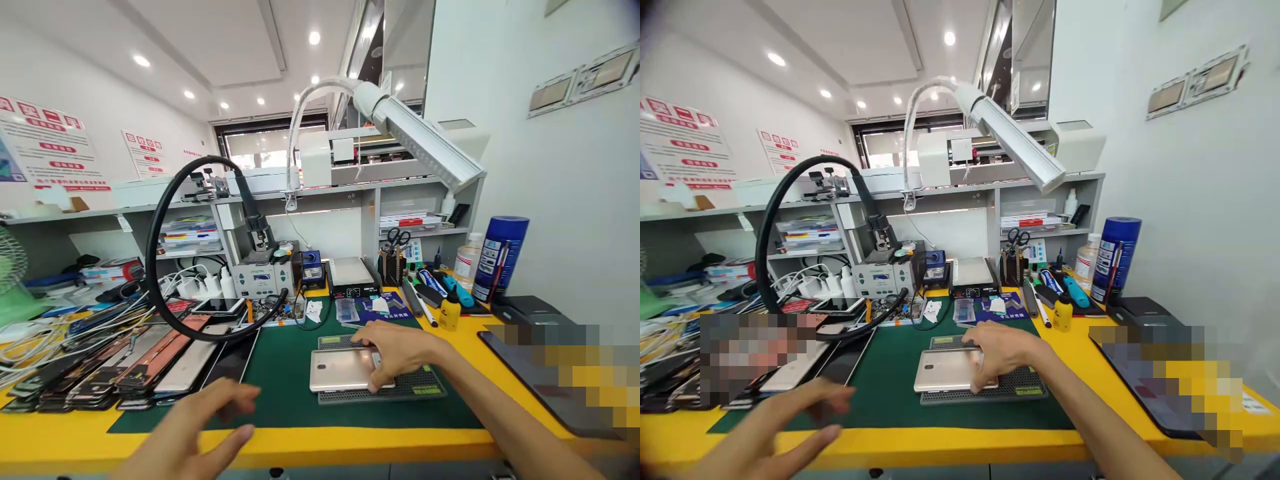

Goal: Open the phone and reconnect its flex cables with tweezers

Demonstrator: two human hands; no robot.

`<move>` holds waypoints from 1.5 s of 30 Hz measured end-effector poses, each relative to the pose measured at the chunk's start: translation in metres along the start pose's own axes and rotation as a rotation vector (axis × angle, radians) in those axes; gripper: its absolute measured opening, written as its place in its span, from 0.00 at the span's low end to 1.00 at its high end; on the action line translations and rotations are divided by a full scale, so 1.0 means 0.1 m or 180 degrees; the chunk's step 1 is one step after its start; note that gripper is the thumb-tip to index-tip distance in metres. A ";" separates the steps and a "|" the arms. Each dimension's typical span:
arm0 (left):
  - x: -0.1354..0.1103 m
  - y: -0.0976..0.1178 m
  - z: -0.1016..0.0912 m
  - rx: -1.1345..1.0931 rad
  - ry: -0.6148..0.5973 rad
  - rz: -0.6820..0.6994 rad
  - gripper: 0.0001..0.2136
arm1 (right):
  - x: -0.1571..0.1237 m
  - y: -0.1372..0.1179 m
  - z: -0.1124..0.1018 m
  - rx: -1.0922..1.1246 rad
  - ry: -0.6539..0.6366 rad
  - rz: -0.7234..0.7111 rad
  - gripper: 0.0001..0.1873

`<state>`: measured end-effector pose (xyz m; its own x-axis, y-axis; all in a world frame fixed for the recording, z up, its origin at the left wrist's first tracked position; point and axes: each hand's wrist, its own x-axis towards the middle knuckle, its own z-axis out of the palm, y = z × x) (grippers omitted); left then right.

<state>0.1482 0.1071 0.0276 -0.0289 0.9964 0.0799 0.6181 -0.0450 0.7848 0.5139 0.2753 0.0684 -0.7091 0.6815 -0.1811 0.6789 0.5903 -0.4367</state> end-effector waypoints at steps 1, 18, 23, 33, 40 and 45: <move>0.13 0.19 0.14 0.0406 -0.0422 0.0254 0.20 | -0.02 0.00 0.00 -0.0052 -0.0033 -0.0030 0.49; 0.97 0.96 0.71 0.2180 -0.1467 0.1636 0.12 | 0.41 0.36 -0.11 -0.0857 0.0033 0.0718 0.13; 1.06 0.85 0.69 0.1855 -0.1342 0.1564 0.11 | 0.32 0.41 -0.18 -0.0615 0.0570 0.0508 0.12; 1.40 0.47 0.77 0.0325 -0.1180 0.0925 0.18 | -0.90 0.74 -0.11 0.0534 0.4543 0.2045 0.41; 1.52 0.54 0.91 -0.0150 -0.1142 0.1119 0.18 | -0.70 1.17 0.08 0.0830 0.3123 0.2224 0.30; 1.45 0.49 0.96 -0.0183 -0.1040 0.1351 0.16 | -0.62 0.92 0.05 0.0761 0.3146 0.1927 0.22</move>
<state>0.2491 0.2567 0.0186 0.4657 0.8598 0.2094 0.4780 -0.4435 0.7582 0.6196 0.2849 0.0346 0.2422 0.9229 0.2992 0.7261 0.0321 -0.6868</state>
